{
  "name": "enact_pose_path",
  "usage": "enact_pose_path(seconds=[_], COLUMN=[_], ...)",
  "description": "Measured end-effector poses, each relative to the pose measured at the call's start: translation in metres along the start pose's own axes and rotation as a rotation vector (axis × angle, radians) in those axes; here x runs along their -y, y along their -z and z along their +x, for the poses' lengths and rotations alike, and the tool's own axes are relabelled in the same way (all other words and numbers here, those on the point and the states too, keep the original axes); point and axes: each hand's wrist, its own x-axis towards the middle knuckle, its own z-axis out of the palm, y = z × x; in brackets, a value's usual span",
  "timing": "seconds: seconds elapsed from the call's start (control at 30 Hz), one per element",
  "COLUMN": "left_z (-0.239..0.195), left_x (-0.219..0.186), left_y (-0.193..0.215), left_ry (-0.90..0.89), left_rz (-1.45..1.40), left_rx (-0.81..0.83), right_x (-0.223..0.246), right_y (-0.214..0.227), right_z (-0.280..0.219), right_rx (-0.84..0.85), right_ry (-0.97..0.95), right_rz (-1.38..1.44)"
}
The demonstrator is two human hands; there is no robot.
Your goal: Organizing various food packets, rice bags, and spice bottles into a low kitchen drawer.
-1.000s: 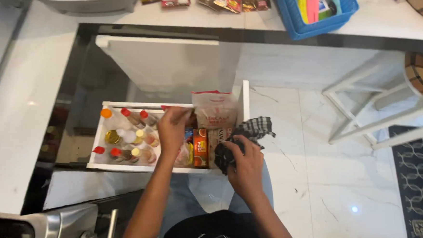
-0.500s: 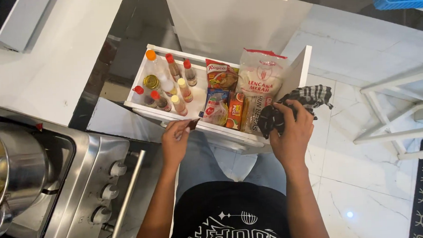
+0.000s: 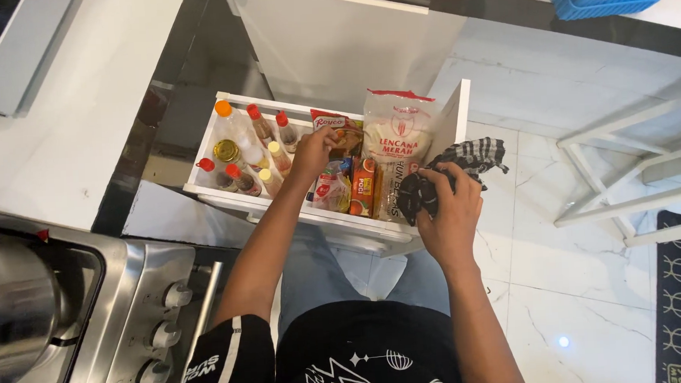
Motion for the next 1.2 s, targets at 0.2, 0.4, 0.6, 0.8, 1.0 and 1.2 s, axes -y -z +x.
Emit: enact_pose_path(seconds=[0.2,0.4,0.6,0.8,1.0,1.2], left_z=[0.025,0.036,0.028,0.047,0.142,0.302], left_x=[0.018,0.039,0.021,-0.059,-0.169,-0.24], left_y=[-0.023,-0.037,-0.033,-0.015,-0.008,-0.051], left_ry=[-0.085,0.064,-0.086,-0.284,-0.418,-0.659], left_rz=[0.36,0.228,0.479,0.449,0.207,0.419], left_rx=[0.097,0.181,0.163,-0.115,-0.325,-0.141], right_x=[-0.001,-0.001,0.0,-0.002,-0.008,-0.032], right_y=[-0.001,-0.001,0.0,0.002,0.005,-0.01], right_z=[0.002,0.007,0.01,0.012,0.014,0.013], right_rx=[0.005,-0.001,0.033,0.082,0.088,0.076], right_ry=[-0.01,-0.03,-0.073,-0.106,-0.106,-0.115], right_rz=[-0.003,-0.013,-0.008,-0.007,0.032,0.12])
